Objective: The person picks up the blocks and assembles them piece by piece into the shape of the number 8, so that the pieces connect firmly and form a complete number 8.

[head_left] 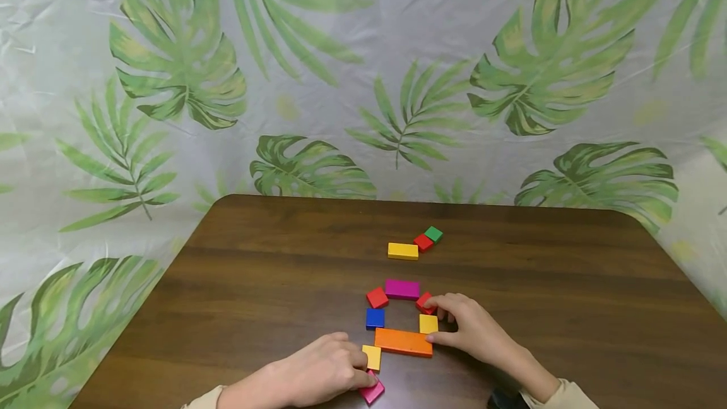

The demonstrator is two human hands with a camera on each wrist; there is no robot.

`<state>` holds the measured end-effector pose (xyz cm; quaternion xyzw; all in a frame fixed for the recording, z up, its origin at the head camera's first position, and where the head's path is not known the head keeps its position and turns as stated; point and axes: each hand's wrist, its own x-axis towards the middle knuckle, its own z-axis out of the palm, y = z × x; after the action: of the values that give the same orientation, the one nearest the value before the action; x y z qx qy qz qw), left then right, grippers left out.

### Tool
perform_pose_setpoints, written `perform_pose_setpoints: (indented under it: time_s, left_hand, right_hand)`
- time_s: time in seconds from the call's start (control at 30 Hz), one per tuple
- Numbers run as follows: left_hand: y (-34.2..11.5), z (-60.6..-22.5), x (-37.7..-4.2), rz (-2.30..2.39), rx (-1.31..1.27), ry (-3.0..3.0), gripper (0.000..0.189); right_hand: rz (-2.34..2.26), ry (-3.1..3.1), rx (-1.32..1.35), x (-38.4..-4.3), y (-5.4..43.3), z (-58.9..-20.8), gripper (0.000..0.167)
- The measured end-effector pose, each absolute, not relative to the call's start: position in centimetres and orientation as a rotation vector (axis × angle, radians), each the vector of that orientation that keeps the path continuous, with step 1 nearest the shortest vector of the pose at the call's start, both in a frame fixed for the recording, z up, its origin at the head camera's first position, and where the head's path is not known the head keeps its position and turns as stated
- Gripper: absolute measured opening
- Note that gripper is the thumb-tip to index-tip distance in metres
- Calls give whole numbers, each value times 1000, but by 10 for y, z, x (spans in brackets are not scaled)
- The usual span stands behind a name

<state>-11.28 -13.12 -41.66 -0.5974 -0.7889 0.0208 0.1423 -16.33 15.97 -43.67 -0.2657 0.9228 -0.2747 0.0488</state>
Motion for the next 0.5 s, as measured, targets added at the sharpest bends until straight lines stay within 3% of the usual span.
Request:
perform_pose_setpoints:
  time_s: [0.5]
  left_hand:
    - [-134, -418, -112, 28, -1742, -2297, 14]
  right_hand:
    - [-837, 2819, -817, -163, 159, -437, 43]
